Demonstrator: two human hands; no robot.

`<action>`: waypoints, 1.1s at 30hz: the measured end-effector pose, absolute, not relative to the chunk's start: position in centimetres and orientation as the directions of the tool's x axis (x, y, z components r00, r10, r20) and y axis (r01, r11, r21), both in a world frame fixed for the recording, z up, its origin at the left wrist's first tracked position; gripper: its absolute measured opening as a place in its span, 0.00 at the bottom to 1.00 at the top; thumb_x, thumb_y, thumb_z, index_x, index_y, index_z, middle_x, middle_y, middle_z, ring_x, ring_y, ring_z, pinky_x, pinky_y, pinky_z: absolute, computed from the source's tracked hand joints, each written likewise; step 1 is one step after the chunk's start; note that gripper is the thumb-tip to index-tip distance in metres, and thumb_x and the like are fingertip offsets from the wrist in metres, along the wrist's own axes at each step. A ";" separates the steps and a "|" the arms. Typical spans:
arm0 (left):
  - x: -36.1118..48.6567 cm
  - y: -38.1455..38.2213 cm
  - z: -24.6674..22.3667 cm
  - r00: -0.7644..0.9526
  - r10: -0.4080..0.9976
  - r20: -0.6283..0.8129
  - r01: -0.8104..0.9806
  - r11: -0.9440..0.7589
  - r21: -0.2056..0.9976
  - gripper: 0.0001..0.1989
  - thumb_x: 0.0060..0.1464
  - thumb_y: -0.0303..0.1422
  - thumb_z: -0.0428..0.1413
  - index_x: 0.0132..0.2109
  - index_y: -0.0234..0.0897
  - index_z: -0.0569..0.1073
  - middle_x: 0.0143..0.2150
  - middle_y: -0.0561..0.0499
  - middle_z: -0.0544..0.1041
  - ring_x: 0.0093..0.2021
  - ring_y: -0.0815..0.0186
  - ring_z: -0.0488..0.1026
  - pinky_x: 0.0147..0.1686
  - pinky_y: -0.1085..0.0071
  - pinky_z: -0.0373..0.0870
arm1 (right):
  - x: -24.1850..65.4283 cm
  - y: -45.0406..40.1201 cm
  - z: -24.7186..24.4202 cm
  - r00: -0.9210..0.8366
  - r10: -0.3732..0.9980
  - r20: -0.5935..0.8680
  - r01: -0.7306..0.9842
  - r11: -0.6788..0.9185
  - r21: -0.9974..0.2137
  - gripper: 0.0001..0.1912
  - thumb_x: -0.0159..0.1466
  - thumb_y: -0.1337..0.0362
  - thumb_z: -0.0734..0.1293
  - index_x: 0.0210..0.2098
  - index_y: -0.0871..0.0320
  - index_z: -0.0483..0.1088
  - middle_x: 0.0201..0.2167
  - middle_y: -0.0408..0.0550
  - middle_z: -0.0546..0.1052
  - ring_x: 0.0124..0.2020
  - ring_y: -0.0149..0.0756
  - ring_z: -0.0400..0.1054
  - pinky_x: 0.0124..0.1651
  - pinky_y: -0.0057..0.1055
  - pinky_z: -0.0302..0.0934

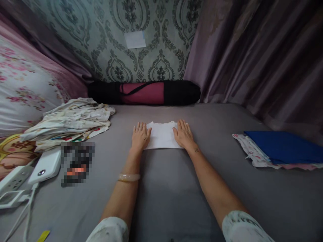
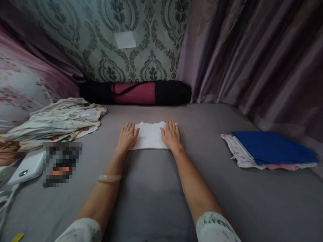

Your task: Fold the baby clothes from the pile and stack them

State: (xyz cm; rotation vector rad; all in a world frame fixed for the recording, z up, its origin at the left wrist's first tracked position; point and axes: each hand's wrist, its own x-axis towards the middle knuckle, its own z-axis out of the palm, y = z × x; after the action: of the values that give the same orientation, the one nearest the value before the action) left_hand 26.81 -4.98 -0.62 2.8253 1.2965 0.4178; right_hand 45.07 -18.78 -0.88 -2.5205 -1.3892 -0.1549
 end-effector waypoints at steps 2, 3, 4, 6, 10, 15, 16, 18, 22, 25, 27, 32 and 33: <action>26.8 -4.9 -1.2 0.625 0.766 0.153 0.758 -0.642 0.115 0.33 0.66 0.44 0.32 0.66 0.24 0.58 0.69 0.36 0.56 0.70 0.53 0.49 0.66 0.56 0.47 | 45.1 -18.7 -1.4 0.554 0.819 0.149 0.831 -0.531 -0.169 0.35 0.71 0.53 0.46 0.67 0.74 0.50 0.69 0.62 0.51 0.70 0.47 0.40 0.68 0.41 0.36; 26.7 -4.8 -1.5 0.623 0.773 0.121 0.764 -0.635 0.115 0.33 0.66 0.44 0.32 0.66 0.23 0.57 0.69 0.35 0.55 0.70 0.52 0.48 0.66 0.56 0.48 | 45.2 -18.7 -1.6 0.563 0.818 0.116 0.823 -0.543 -0.167 0.35 0.70 0.53 0.46 0.67 0.75 0.50 0.69 0.62 0.51 0.70 0.48 0.41 0.68 0.41 0.37; 26.7 -4.7 -1.8 0.622 0.776 0.101 0.768 -0.630 0.117 0.33 0.66 0.45 0.33 0.66 0.23 0.57 0.69 0.34 0.55 0.70 0.51 0.48 0.66 0.56 0.49 | 45.2 -18.7 -1.9 0.569 0.817 0.093 0.818 -0.551 -0.164 0.36 0.70 0.52 0.46 0.67 0.75 0.50 0.69 0.62 0.50 0.70 0.48 0.41 0.68 0.41 0.37; 26.6 -4.6 -2.1 0.621 0.779 0.088 0.769 -0.628 0.121 0.33 0.66 0.45 0.33 0.66 0.23 0.57 0.69 0.34 0.54 0.70 0.51 0.47 0.66 0.57 0.48 | 45.4 -18.7 -2.3 0.570 0.818 0.080 0.817 -0.554 -0.159 0.36 0.70 0.52 0.46 0.67 0.75 0.50 0.69 0.62 0.49 0.70 0.48 0.40 0.68 0.42 0.37; 26.6 -4.6 -1.8 0.617 0.783 0.087 0.772 -0.622 0.131 0.32 0.66 0.44 0.33 0.66 0.25 0.57 0.69 0.35 0.54 0.70 0.52 0.47 0.66 0.56 0.49 | 45.6 -18.7 -2.5 0.568 0.819 0.082 0.819 -0.553 -0.156 0.35 0.70 0.53 0.46 0.67 0.74 0.50 0.69 0.61 0.50 0.70 0.47 0.40 0.68 0.41 0.37; 27.0 -5.2 -0.9 0.594 0.798 0.097 0.783 -0.602 0.154 0.32 0.66 0.45 0.33 0.66 0.27 0.58 0.69 0.35 0.55 0.70 0.52 0.47 0.66 0.51 0.44 | 45.3 -18.7 -1.5 0.569 0.814 0.115 0.819 -0.550 -0.161 0.34 0.71 0.54 0.46 0.66 0.73 0.51 0.68 0.62 0.52 0.69 0.47 0.42 0.68 0.42 0.38; 27.1 -5.4 -0.8 0.586 0.800 0.130 0.785 -0.600 0.156 0.32 0.66 0.45 0.33 0.66 0.27 0.58 0.69 0.36 0.56 0.70 0.52 0.47 0.67 0.50 0.41 | 45.0 -18.6 -1.2 0.560 0.816 0.142 0.827 -0.539 -0.162 0.33 0.71 0.54 0.46 0.66 0.72 0.52 0.68 0.62 0.53 0.69 0.48 0.42 0.68 0.43 0.38; 27.6 -5.9 -0.8 0.584 0.787 0.198 0.776 -0.613 0.148 0.33 0.65 0.46 0.32 0.66 0.28 0.59 0.68 0.37 0.57 0.70 0.52 0.46 0.67 0.51 0.37 | 44.4 -18.4 -0.7 0.526 0.827 0.200 0.850 -0.501 -0.162 0.32 0.71 0.55 0.46 0.67 0.70 0.51 0.68 0.61 0.53 0.69 0.47 0.42 0.68 0.44 0.37; 28.3 -6.6 -1.5 0.641 0.752 0.156 0.740 -0.659 0.137 0.33 0.65 0.47 0.33 0.67 0.29 0.58 0.69 0.37 0.55 0.70 0.52 0.48 0.67 0.52 0.41 | 43.2 -17.9 -0.8 0.496 0.858 0.134 0.865 -0.474 -0.166 0.30 0.71 0.55 0.46 0.68 0.63 0.51 0.69 0.56 0.51 0.69 0.47 0.42 0.67 0.46 0.38; 28.3 -6.6 -2.0 0.648 0.753 0.117 0.740 -0.658 0.137 0.33 0.65 0.47 0.34 0.67 0.30 0.56 0.69 0.37 0.55 0.70 0.53 0.49 0.67 0.52 0.42 | 43.0 -17.7 -1.5 0.501 0.863 0.068 0.859 -0.487 -0.157 0.30 0.71 0.54 0.47 0.68 0.62 0.52 0.70 0.55 0.50 0.69 0.48 0.42 0.68 0.47 0.37; 28.2 -6.5 -2.1 0.644 0.756 0.116 0.744 -0.654 0.133 0.33 0.65 0.47 0.34 0.67 0.31 0.56 0.69 0.38 0.55 0.70 0.53 0.49 0.67 0.53 0.42 | 43.1 -17.7 -1.8 0.505 0.861 0.065 0.857 -0.491 -0.157 0.30 0.71 0.54 0.47 0.68 0.61 0.52 0.70 0.54 0.50 0.70 0.47 0.41 0.68 0.47 0.36; 28.3 -6.6 -1.6 0.641 0.759 0.113 0.745 -0.651 0.146 0.32 0.65 0.47 0.36 0.67 0.30 0.57 0.69 0.37 0.55 0.69 0.52 0.50 0.67 0.50 0.42 | 43.1 -17.6 -1.5 0.511 0.857 0.066 0.852 -0.494 -0.172 0.30 0.71 0.55 0.47 0.68 0.61 0.52 0.70 0.55 0.50 0.70 0.48 0.41 0.67 0.48 0.37; 28.5 -6.9 -1.5 0.637 0.758 0.138 0.744 -0.652 0.146 0.31 0.65 0.46 0.36 0.66 0.30 0.58 0.69 0.37 0.56 0.69 0.53 0.50 0.67 0.50 0.42 | 43.0 -17.6 -1.3 0.512 0.856 0.073 0.851 -0.494 -0.179 0.30 0.71 0.55 0.47 0.67 0.62 0.53 0.69 0.56 0.50 0.69 0.48 0.42 0.67 0.49 0.38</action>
State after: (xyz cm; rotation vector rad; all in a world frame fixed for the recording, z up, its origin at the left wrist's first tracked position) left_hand 28.46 -6.87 -1.45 2.7732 1.2751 0.2882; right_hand 43.00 -17.55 -1.32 -2.5605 -1.4623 0.0383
